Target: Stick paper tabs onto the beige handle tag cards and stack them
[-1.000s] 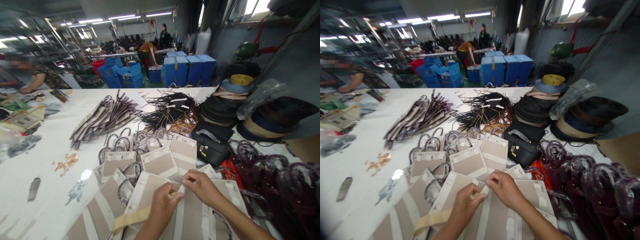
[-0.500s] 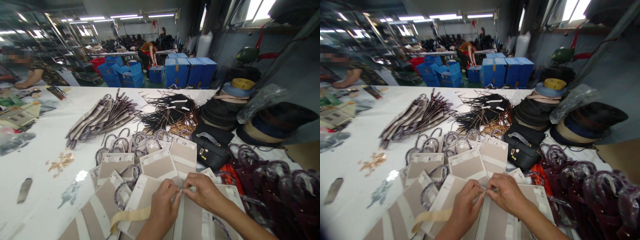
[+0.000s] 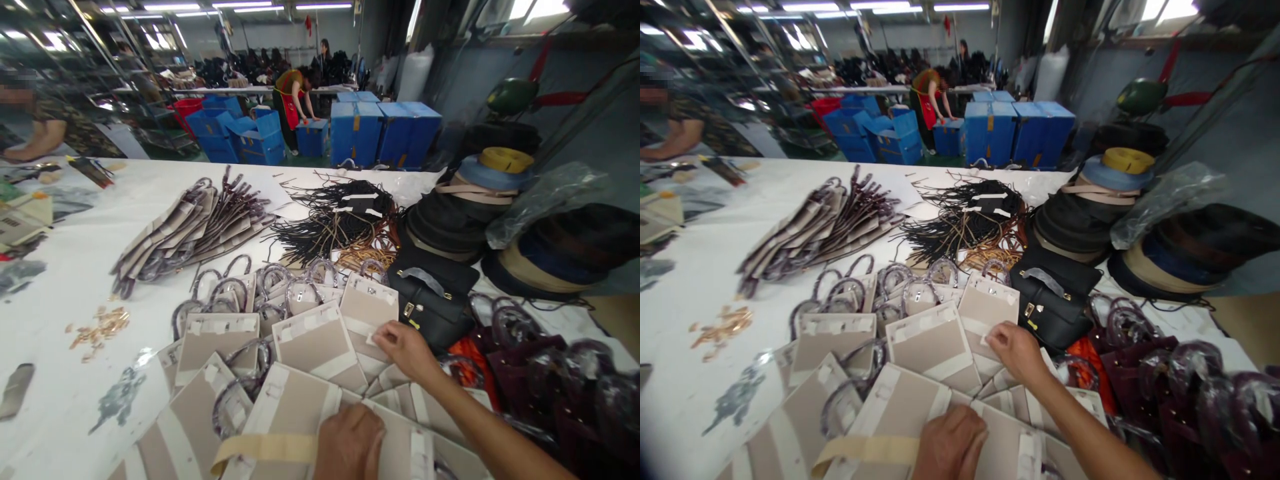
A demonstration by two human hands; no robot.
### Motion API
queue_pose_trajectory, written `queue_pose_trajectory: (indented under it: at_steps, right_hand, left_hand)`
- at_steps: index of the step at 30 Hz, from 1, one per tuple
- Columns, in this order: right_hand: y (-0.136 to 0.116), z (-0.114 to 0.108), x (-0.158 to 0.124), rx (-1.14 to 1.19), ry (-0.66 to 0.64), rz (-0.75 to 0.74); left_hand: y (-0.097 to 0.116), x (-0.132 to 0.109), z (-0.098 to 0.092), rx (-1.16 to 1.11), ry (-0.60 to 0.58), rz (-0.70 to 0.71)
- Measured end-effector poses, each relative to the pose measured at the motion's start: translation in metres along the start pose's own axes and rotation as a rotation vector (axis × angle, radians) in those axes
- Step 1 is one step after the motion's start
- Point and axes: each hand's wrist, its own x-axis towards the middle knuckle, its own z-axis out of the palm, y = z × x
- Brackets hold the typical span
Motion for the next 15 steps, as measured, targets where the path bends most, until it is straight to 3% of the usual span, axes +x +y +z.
queue_pose_trajectory:
  at_steps: [4,8,15]
  right_hand:
    - [0.034,-0.011,0.067,0.135,0.073,0.105]
    - [0.056,-0.010,0.114,0.079,0.092,0.126]
    - [0.078,0.015,0.127,-0.028,0.158,0.147]
  left_hand:
    - [-0.011,-0.004,0.008,-0.211,-0.016,-0.269]
    - [-0.021,-0.002,0.008,-0.277,-0.004,-0.360]
    - [-0.033,-0.011,0.025,-0.272,0.043,-0.294]
